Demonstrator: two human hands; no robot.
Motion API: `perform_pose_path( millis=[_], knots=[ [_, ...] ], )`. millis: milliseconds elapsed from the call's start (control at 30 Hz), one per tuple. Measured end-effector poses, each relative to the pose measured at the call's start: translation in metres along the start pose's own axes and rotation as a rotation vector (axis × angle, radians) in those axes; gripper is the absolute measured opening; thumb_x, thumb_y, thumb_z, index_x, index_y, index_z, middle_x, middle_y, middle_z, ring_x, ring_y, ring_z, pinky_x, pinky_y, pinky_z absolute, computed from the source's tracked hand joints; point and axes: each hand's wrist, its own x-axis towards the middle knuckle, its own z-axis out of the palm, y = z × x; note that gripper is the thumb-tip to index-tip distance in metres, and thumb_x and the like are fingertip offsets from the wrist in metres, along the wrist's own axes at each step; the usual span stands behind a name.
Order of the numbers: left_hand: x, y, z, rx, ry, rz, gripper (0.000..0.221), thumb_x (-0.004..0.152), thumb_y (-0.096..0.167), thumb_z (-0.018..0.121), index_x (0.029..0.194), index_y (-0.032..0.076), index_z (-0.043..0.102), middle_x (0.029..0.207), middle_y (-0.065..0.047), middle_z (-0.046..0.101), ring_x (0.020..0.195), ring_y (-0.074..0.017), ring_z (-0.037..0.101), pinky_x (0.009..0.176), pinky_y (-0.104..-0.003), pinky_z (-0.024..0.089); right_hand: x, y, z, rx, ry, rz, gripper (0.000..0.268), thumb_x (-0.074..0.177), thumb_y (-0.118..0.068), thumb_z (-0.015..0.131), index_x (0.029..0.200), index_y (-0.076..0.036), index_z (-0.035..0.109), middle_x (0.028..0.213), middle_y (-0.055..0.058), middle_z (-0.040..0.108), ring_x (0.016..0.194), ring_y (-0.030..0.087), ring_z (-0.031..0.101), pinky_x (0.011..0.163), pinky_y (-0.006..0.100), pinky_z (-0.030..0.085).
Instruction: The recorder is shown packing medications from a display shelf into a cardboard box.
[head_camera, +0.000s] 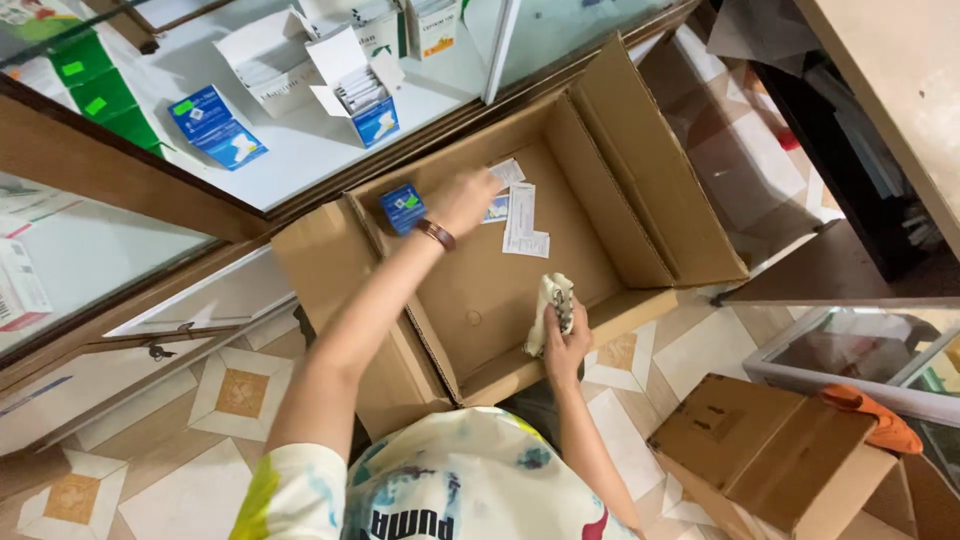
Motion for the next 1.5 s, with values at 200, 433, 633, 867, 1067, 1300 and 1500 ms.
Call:
perform_pose_path(
  millis=[200,433,633,867,1067,1300,1500],
  knots=[
    [-0.048,0.024,0.242,0.238,-0.364,0.115,0.016,0.089,0.012,0.06,0.09,0.01,0.076,0.095,-0.015,0.074,0.084,-0.029,0.072,0.065,-0.044,0.058,0.0,-0.003,0.003,-0.161,0.005,-0.098,0.032,0.093,-0.009,0.073,0.124,-0.001,0.067,0.102,0.012,0.068,0.089,0.022,0.067,0.083,0.031,0.052],
    [-0.058,0.077,0.23,0.601,-0.557,0.138,0.028,0.093,0.023,0.055,0.095,0.007,0.078,0.092,-0.018,0.074,0.085,-0.0369,0.069,0.064,-0.056,0.052,0.001,0.0,0.002,-0.155,0.008,-0.074,0.034,0.091,-0.009,0.073,0.123,0.0,0.067,0.098,0.012,0.067,0.084,0.022,0.065,0.078,0.032,0.052],
    [-0.055,0.07,0.222,0.786,-0.459,0.247,0.03,0.088,0.022,0.056,0.094,0.001,0.077,0.086,-0.022,0.073,0.076,-0.0352,0.067,0.061,-0.052,0.05,0.002,-0.001,0.001,-0.183,0.03,-0.127,0.035,0.089,-0.009,0.074,0.122,0.0,0.067,0.1,0.012,0.069,0.086,0.022,0.067,0.079,0.032,0.053],
    [-0.061,0.058,0.196,0.556,-0.117,0.12,0.022,0.087,0.018,0.055,0.094,0.007,0.072,0.09,-0.013,0.072,0.089,-0.03,0.068,0.082,-0.046,0.048,0.001,-0.007,0.001,-0.148,0.027,-0.104,0.033,0.092,-0.01,0.074,0.123,0.0,0.067,0.1,0.011,0.068,0.085,0.021,0.066,0.079,0.031,0.053],
    [-0.072,0.077,0.05,-0.126,-0.299,-0.337,0.019,0.087,0.012,0.063,0.104,0.01,0.071,0.093,-0.014,0.073,0.088,-0.0338,0.07,0.083,-0.049,0.052,0.002,0.001,0.0,-0.123,0.014,-0.083,0.033,0.094,-0.011,0.074,0.124,0.0,0.067,0.1,0.01,0.068,0.086,0.019,0.065,0.08,0.03,0.052],
    [-0.116,0.1,-0.028,-0.747,-0.017,-0.429,0.024,0.095,0.012,0.063,0.117,0.011,0.072,0.104,-0.009,0.078,0.082,-0.0201,0.074,0.075,-0.033,0.058,-0.003,-0.011,0.002,-0.025,-0.034,-0.079,0.037,0.097,-0.009,0.07,0.132,0.0,0.063,0.108,0.009,0.069,0.096,0.016,0.064,0.088,0.029,0.051],
    [-0.13,0.119,-0.083,-1.208,0.108,-0.353,0.031,0.097,0.019,0.068,0.127,0.008,0.065,0.121,-0.006,0.071,0.1,-0.0179,0.071,0.085,-0.029,0.059,-0.02,-0.021,0.025,0.154,-0.196,0.059,0.037,0.098,-0.007,0.068,0.134,0.0,0.063,0.115,0.004,0.069,0.102,0.01,0.06,0.091,0.026,0.049]
  ],
)
